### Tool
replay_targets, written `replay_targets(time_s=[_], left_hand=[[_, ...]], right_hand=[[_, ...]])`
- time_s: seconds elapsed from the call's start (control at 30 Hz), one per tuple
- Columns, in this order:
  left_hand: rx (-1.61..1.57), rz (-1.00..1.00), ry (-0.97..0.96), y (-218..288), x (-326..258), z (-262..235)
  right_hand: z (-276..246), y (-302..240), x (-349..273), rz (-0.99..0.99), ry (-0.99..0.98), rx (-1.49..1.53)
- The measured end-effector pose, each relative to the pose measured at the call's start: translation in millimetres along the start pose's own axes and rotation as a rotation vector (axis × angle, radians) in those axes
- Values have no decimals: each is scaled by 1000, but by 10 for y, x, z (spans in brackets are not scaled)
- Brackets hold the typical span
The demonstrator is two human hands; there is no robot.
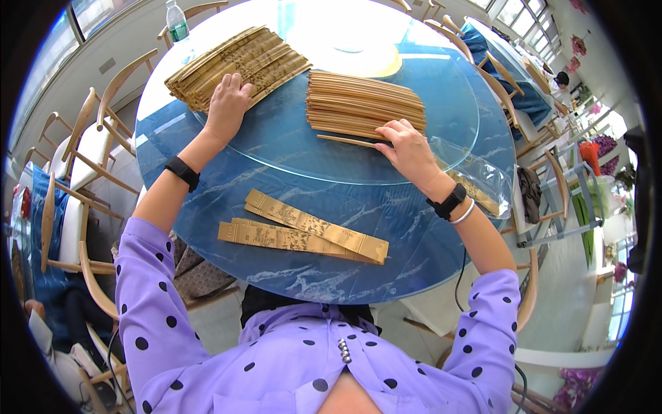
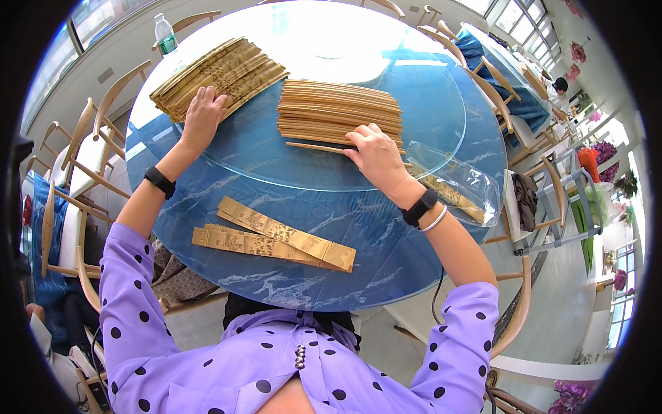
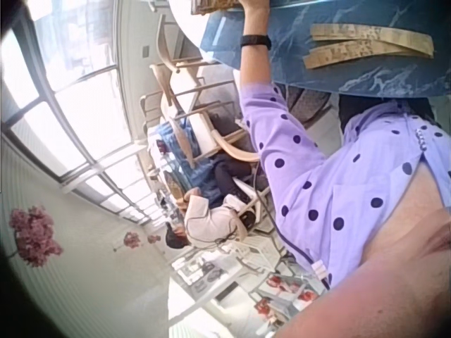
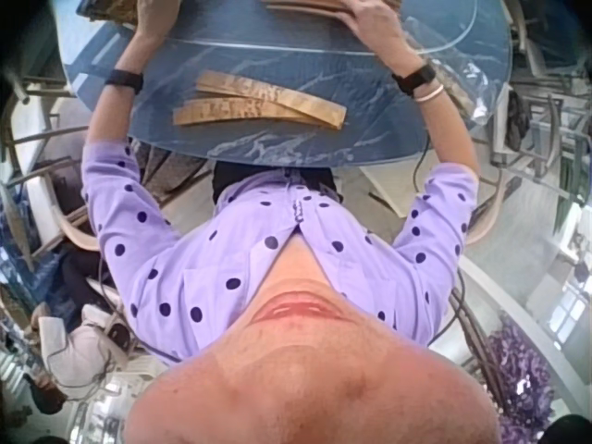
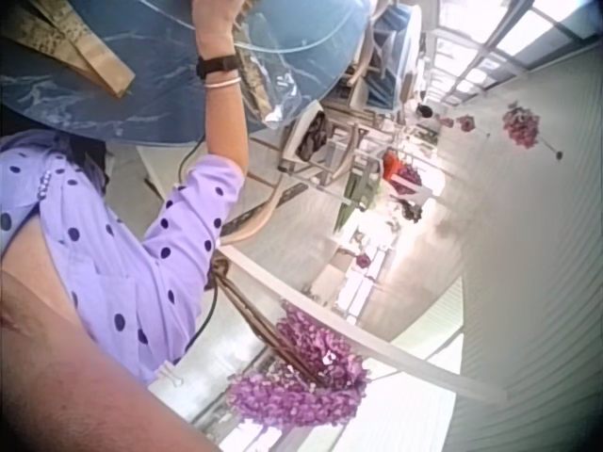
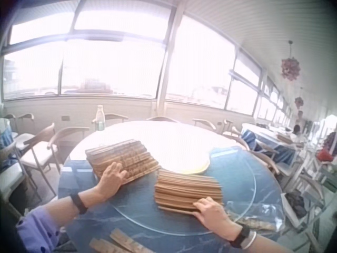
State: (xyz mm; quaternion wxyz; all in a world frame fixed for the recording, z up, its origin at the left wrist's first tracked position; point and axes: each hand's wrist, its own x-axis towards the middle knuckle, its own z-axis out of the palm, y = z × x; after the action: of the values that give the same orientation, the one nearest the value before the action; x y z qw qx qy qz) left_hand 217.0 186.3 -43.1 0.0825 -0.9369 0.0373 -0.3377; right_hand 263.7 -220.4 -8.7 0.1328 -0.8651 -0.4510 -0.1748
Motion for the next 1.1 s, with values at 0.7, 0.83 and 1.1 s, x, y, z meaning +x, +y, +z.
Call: replay_targets(time_s=[0.7, 0.83, 1.1], left_hand=[[-796, 89, -209, 1743, -1970, -2056], [-783, 107, -72, 1716, -1637, -2046], [-1050, -201, 364, 1677, -1333, -1972]], right_hand=[[155, -79, 40, -195, -149, -78], [179, -196, -63, -179, -7, -183], [-773, -1283, -699, -199, -110, 309]])
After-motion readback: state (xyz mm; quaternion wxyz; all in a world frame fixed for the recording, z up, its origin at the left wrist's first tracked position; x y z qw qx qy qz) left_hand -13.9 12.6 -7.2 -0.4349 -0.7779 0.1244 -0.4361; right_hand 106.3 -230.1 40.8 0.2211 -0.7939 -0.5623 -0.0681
